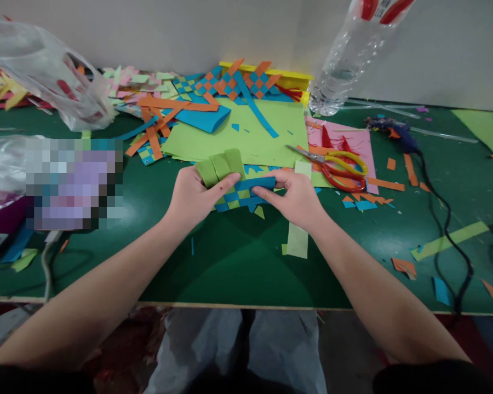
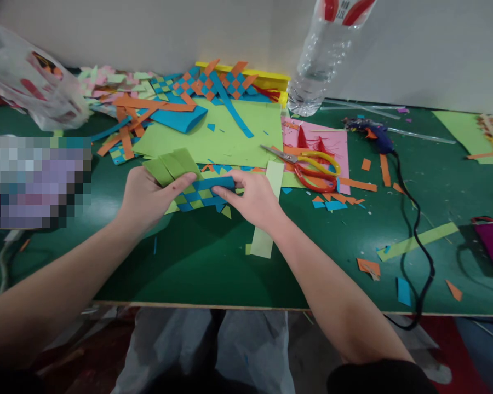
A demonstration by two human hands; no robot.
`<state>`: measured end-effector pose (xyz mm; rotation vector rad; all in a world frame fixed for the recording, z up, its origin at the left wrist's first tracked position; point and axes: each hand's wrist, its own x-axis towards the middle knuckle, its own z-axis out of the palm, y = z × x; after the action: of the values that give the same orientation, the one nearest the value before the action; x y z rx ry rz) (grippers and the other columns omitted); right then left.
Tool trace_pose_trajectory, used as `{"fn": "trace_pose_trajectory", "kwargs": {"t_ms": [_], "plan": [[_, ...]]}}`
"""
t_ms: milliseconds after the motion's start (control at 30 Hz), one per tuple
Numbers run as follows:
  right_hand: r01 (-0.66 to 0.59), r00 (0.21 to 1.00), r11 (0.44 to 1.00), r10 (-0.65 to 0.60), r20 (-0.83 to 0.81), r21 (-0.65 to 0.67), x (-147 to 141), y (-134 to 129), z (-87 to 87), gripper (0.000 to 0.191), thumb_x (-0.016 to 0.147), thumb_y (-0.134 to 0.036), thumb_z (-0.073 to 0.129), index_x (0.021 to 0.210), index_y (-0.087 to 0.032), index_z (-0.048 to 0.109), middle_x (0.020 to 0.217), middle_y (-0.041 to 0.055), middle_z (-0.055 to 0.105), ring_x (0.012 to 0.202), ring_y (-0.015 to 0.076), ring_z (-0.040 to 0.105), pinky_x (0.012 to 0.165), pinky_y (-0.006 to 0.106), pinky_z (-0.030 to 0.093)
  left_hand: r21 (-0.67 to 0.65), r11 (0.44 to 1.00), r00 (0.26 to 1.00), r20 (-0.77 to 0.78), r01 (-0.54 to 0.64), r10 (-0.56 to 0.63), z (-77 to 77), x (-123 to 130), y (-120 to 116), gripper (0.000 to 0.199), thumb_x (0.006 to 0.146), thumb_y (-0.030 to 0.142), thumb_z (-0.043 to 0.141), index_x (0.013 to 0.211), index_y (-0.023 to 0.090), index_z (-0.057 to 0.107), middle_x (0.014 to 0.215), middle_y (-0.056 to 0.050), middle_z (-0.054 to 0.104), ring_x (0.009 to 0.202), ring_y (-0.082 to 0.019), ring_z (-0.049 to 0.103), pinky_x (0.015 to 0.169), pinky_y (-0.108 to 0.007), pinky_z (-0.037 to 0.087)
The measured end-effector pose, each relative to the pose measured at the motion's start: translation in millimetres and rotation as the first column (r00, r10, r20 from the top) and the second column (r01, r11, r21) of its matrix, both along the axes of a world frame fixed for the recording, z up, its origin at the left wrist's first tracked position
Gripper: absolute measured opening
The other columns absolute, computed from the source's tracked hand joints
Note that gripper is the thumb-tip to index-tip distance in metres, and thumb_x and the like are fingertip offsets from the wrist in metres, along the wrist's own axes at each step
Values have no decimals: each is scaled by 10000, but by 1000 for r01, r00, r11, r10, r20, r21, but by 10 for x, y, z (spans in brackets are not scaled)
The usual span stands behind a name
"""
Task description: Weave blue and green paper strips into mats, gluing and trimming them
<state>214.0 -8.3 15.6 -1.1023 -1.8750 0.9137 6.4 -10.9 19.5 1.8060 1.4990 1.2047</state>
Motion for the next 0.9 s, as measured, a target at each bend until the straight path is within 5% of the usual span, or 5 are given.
{"fn": "trace_pose_trajectory", "kwargs": {"t_ms": [900], "plan": [[-5, 1000, 1000, 5, 28, -6, 3, 5, 7, 204, 851, -377, 674, 918, -194, 734, 898, 15, 751, 797, 160, 704, 759, 299, 555, -44, 999, 999, 47, 3, -1, 5, 6, -23, 265, 759, 462, 737, 792, 199, 756, 799, -46, 734, 833, -214, 680, 663, -284, 561]]}}
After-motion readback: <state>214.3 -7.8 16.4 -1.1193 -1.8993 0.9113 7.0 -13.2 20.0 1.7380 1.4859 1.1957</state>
